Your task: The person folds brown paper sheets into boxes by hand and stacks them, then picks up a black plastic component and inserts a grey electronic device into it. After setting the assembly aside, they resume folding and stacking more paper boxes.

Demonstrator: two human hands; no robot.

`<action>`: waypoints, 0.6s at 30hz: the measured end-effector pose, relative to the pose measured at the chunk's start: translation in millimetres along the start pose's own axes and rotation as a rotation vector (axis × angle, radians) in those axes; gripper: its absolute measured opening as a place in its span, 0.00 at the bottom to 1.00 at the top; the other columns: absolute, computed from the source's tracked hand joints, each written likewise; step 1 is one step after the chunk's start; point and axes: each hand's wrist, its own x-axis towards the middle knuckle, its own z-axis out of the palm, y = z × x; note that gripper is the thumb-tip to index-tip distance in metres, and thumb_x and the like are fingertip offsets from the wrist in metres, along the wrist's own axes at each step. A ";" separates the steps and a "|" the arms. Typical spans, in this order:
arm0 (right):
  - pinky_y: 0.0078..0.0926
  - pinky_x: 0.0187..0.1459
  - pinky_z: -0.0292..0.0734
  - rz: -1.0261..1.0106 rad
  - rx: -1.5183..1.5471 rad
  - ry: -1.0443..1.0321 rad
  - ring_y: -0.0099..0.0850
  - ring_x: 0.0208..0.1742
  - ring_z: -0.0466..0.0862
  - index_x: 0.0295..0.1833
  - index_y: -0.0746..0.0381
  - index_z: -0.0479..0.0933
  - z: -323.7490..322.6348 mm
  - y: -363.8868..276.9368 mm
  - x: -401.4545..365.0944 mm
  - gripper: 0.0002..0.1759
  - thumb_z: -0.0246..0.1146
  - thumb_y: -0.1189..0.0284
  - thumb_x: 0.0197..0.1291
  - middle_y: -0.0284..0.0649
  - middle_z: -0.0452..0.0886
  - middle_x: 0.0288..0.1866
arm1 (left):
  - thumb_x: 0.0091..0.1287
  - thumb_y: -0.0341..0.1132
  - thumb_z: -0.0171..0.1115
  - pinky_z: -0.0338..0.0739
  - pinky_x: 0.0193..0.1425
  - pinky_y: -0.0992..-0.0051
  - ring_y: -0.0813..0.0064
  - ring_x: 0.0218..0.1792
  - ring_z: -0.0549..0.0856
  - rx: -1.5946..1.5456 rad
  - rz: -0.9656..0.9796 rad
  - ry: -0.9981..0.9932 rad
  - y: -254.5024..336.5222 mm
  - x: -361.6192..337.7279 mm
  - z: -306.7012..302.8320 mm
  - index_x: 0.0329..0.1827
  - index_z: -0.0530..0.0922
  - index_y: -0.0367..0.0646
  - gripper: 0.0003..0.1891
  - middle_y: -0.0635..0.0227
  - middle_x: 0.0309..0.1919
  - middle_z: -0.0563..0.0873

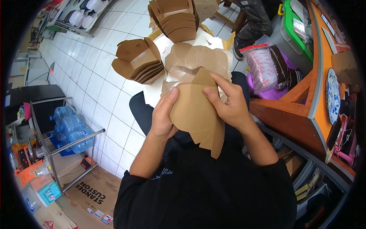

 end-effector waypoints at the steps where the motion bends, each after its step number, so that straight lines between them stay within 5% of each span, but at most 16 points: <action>1: 0.35 0.58 0.80 0.029 0.022 -0.023 0.47 0.50 0.90 0.61 0.65 0.84 -2.0 -0.1 -2.5 0.16 0.63 0.72 0.73 0.57 0.88 0.51 | 0.84 0.46 0.47 0.80 0.60 0.73 0.71 0.55 0.86 0.041 -0.006 0.010 4.4 -0.7 -1.1 0.68 0.74 0.31 0.25 0.56 0.57 0.85; 7: 0.35 0.52 0.81 0.079 -0.086 -0.101 0.44 0.49 0.91 0.57 0.65 0.85 -25.3 -5.4 -1.7 0.13 0.64 0.72 0.72 0.48 0.90 0.50 | 0.85 0.51 0.46 0.80 0.57 0.74 0.73 0.48 0.88 0.618 0.009 0.073 23.9 5.9 9.6 0.60 0.81 0.29 0.28 0.60 0.48 0.89; 8: 0.36 0.51 0.81 -0.101 -0.207 -0.080 0.42 0.50 0.90 0.56 0.63 0.86 -30.2 -4.8 4.0 0.13 0.66 0.71 0.70 0.45 0.90 0.50 | 0.85 0.51 0.46 0.80 0.57 0.74 0.74 0.48 0.88 0.723 0.032 0.065 26.1 8.2 12.0 0.60 0.82 0.30 0.29 0.61 0.47 0.90; 10: 0.37 0.50 0.81 -0.461 -0.446 -0.044 0.39 0.51 0.90 0.53 0.60 0.87 -38.8 -3.9 17.0 0.13 0.69 0.68 0.66 0.39 0.91 0.50 | 0.85 0.52 0.47 0.80 0.58 0.73 0.73 0.50 0.88 0.505 -0.040 0.060 23.6 16.0 1.4 0.63 0.80 0.32 0.28 0.61 0.50 0.89; 13: 0.38 0.56 0.76 -0.741 -0.674 -0.101 0.38 0.61 0.86 0.50 0.52 0.88 -50.5 -29.3 22.2 0.15 0.72 0.63 0.57 0.31 0.90 0.52 | 0.84 0.53 0.50 0.80 0.61 0.71 0.72 0.53 0.87 0.099 -0.100 0.152 22.2 19.1 12.0 0.68 0.77 0.34 0.28 0.61 0.54 0.88; 15: 0.40 0.61 0.71 -0.761 -0.667 -0.045 0.40 0.68 0.80 0.48 0.50 0.88 -41.5 -39.1 11.8 0.16 0.72 0.59 0.53 0.26 0.88 0.56 | 0.82 0.49 0.57 0.80 0.63 0.69 0.70 0.57 0.86 0.116 0.028 0.158 12.6 16.1 7.5 0.71 0.74 0.34 0.27 0.60 0.59 0.86; 18: 0.38 0.59 0.67 -0.605 -0.463 0.157 0.38 0.58 0.76 0.46 0.48 0.88 -16.8 -27.4 3.2 0.16 0.77 0.59 0.51 0.30 0.78 0.53 | 0.80 0.47 0.59 0.78 0.67 0.66 0.64 0.61 0.84 0.415 0.150 0.254 17.9 16.0 27.0 0.75 0.69 0.35 0.29 0.58 0.64 0.82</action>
